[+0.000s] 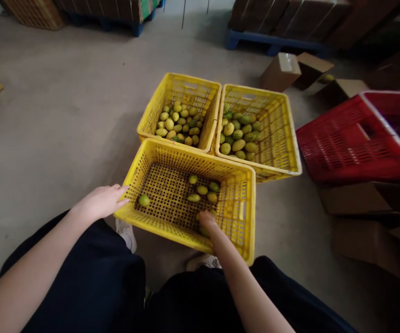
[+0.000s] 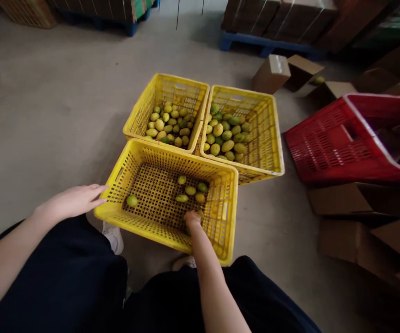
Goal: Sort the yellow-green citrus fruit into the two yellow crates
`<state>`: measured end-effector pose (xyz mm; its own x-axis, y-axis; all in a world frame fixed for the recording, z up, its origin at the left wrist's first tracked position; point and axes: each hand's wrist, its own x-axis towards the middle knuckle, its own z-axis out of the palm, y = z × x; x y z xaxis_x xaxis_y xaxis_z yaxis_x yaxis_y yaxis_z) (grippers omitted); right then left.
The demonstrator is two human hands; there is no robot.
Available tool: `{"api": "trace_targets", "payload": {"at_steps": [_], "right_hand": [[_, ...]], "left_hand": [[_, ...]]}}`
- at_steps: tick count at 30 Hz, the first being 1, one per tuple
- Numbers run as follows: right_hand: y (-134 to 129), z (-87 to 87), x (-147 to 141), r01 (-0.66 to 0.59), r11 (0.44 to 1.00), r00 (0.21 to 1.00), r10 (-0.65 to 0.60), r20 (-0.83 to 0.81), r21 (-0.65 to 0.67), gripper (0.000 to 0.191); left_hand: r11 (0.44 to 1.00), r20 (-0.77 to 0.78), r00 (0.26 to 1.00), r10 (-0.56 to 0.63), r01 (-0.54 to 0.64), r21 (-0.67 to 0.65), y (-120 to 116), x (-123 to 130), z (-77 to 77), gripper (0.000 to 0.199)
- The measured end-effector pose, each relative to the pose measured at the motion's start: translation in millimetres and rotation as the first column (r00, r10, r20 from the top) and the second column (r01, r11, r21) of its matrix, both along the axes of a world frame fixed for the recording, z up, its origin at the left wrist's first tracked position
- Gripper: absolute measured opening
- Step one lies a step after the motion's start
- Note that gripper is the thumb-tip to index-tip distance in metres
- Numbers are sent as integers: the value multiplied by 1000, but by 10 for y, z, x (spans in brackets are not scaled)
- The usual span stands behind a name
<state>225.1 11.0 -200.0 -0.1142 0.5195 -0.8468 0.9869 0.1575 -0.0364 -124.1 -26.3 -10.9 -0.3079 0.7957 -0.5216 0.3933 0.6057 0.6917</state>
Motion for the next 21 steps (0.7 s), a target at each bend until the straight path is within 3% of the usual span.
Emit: {"api": "trace_targets", "payload": {"at_steps": [5, 9, 12, 14, 16, 18, 21], "right_hand": [[32, 52, -19, 27, 1000, 1000, -27, -10, -11, 36], [245, 234, -136, 96, 995, 984, -90, -156, 35, 25], [540, 566, -183, 185, 981, 924, -154, -351, 56, 22], [722, 938, -144, 268, 963, 840, -222, -495, 23, 31], [810, 1430, -48, 437, 891, 487, -349, -801, -123, 38], [755, 1988, 89, 510, 829, 155, -352, -923, -230, 48], [444, 2724, 346, 581, 755, -126, -287, -950, -305, 50]], "left_hand": [[998, 16, 999, -31, 31, -56, 174, -48, 74, 7], [996, 80, 996, -42, 47, -69, 269, 44, 116, 3], [984, 43, 989, -142, 145, -100, 303, 149, 139, 12], [977, 23, 981, -191, 192, -92, 322, 248, 155, 15], [964, -12, 967, -255, 254, -82, 324, 370, 171, 17], [942, -28, 943, -331, 328, -74, 295, 495, 182, 21], [929, 54, 928, -368, 370, -18, 190, 634, 163, 18]]}}
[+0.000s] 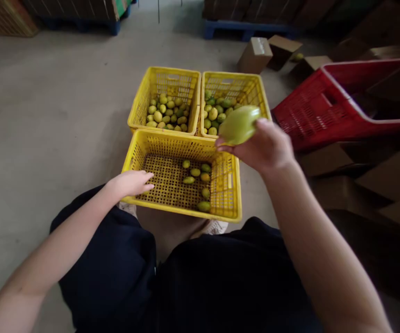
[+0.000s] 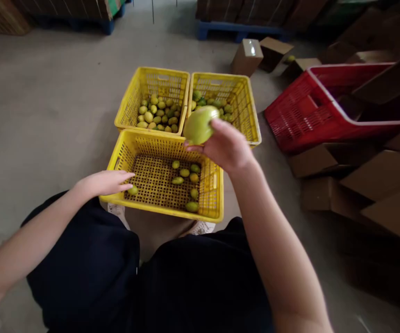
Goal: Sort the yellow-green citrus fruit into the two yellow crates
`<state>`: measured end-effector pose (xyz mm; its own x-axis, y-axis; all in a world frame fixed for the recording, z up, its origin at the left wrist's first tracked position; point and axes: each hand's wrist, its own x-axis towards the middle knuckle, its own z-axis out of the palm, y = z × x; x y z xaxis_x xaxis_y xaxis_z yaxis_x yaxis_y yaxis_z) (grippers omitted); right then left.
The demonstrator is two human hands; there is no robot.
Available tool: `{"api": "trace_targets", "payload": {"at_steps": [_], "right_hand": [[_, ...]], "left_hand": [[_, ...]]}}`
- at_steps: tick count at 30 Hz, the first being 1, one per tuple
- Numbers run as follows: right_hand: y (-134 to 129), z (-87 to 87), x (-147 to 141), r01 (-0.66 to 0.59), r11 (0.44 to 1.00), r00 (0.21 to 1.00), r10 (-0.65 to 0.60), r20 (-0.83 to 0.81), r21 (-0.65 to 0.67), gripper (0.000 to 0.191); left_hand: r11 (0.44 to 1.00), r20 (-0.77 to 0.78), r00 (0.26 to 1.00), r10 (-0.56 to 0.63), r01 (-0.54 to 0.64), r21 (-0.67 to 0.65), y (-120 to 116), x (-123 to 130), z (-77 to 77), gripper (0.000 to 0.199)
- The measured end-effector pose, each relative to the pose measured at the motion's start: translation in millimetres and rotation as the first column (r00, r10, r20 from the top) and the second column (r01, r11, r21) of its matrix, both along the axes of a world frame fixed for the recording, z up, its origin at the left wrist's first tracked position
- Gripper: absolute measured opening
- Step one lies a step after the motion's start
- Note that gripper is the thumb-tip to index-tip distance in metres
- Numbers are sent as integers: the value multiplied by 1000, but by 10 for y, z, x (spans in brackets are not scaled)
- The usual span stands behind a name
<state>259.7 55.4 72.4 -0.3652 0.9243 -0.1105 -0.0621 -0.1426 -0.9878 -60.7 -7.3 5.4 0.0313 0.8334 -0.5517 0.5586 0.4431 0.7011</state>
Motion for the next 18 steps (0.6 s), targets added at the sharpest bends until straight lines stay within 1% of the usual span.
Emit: {"api": "trace_targets", "payload": {"at_steps": [1, 2, 3, 5, 7, 8, 10, 12, 14, 16, 18], "right_hand": [[-128, 169, 94, 59, 997, 997, -57, -52, 39, 55], [-249, 288, 188, 126, 989, 989, -120, -89, 70, 62], [-354, 359, 280, 186, 978, 978, -175, -117, 95, 67], [-495, 383, 451, 264, 956, 956, -241, -169, 132, 71], [-541, 308, 595, 296, 947, 937, -263, -229, 123, 70], [-537, 258, 654, 302, 947, 928, -267, -259, 105, 70], [-506, 166, 742, 308, 949, 918, -278, -284, 66, 74], [-475, 108, 783, 310, 949, 920, -285, -268, 58, 77], [-470, 94, 776, 332, 942, 909, -306, -284, 48, 74], [-499, 124, 733, 381, 924, 854, -364, -373, -30, 65], [-554, 190, 686, 406, 898, 769, -436, -468, -170, 60]], "left_hand": [[1000, 36, 999, 10, -10, 7, -42, 29, -20, 16], [1000, 57, 998, 15, -16, 8, -82, 52, -48, 13], [1000, 62, 998, 3, -3, -2, -118, 75, -83, 12], [995, 61, 995, -83, 85, -43, -167, 142, -174, 11], [972, 83, 973, -217, 223, -77, -181, 284, -298, 11], [955, 96, 955, -280, 287, -76, -175, 395, -375, 12], [919, 79, 919, -387, 391, -43, -138, 701, -561, 15], [876, -1, 877, -480, 479, -57, -71, 1096, -782, 17], [855, -44, 856, -515, 510, -94, 15, 1524, -1016, 16], [832, -75, 832, -550, 537, -139, 96, 1927, -1235, 16], [807, -96, 805, -585, 567, -166, 145, 2263, -1413, 18]]}}
